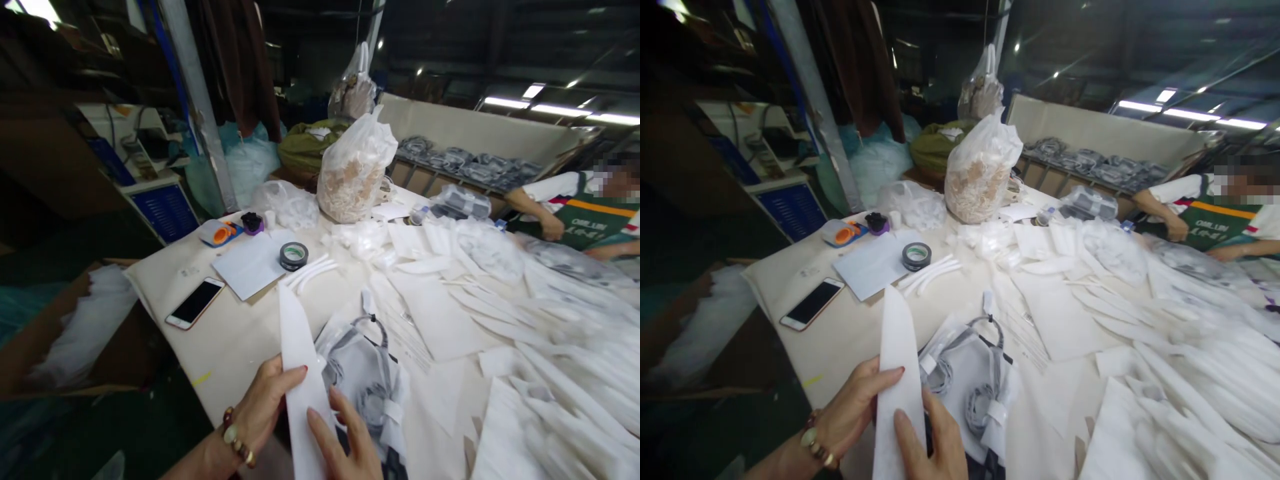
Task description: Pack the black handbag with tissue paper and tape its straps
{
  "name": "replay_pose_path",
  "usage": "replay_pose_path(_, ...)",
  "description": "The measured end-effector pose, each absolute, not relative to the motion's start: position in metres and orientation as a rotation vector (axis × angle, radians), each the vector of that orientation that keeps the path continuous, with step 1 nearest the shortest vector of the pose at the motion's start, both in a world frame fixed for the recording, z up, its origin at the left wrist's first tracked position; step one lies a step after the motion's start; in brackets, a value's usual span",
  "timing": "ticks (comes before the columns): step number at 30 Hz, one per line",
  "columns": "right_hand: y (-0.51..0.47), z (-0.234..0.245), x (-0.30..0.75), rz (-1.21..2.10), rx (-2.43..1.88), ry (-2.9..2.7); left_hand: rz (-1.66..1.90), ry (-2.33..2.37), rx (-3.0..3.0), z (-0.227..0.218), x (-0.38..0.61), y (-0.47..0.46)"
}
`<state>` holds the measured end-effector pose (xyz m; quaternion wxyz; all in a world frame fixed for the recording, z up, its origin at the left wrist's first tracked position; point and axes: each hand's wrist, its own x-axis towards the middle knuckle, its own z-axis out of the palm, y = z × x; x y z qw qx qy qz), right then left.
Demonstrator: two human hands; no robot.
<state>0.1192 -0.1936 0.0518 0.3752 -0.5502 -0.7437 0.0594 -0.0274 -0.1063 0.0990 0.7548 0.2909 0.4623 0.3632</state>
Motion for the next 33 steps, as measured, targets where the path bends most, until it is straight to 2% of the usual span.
replay_pose_path(2,-0.175,0.06,0.114,0.285,-1.387,-1.873,0.736,1.006,0.676,0.094,-0.042,-0.094)
replay_pose_path(4,-0.154,0.07,0.112,0.518,-1.46,-1.701,0.771,1.192,0.825,0.087,-0.065,-0.078)
replay_pose_path(8,-0.105,0.088,0.118,1.013,-1.763,-1.155,0.989,1.596,1.639,0.07,-0.112,-0.048)
replay_pose_path(11,-0.067,0.095,0.12,1.273,-1.766,-1.071,0.874,1.363,2.105,0.063,-0.123,-0.028)
replay_pose_path(14,-0.029,0.097,0.117,1.419,-1.698,-1.119,0.553,1.184,1.957,0.058,-0.118,-0.007)
replay_pose_path(17,0.002,0.088,0.112,1.408,-1.656,-1.098,0.327,1.103,1.472,0.043,-0.113,0.015)
replay_pose_path(20,0.017,0.066,0.109,1.315,-1.752,-1.223,0.261,1.149,1.221,0.014,-0.114,0.028)
replay_pose_path(23,0.012,0.046,0.106,1.161,-1.879,-1.797,0.233,1.246,1.169,-0.017,-0.117,0.026)
replay_pose_path(27,-0.007,0.04,0.097,1.123,-1.749,-2.465,0.154,1.29,1.187,-0.041,-0.11,0.016)
replay_pose_path(31,-0.022,0.045,0.1,1.01,-1.664,-2.584,0.081,1.31,1.251,-0.047,-0.098,0.012)
replay_pose_path(33,-0.03,0.044,0.11,0.845,-1.706,-2.52,0.04,1.299,1.277,-0.049,-0.093,0.011)
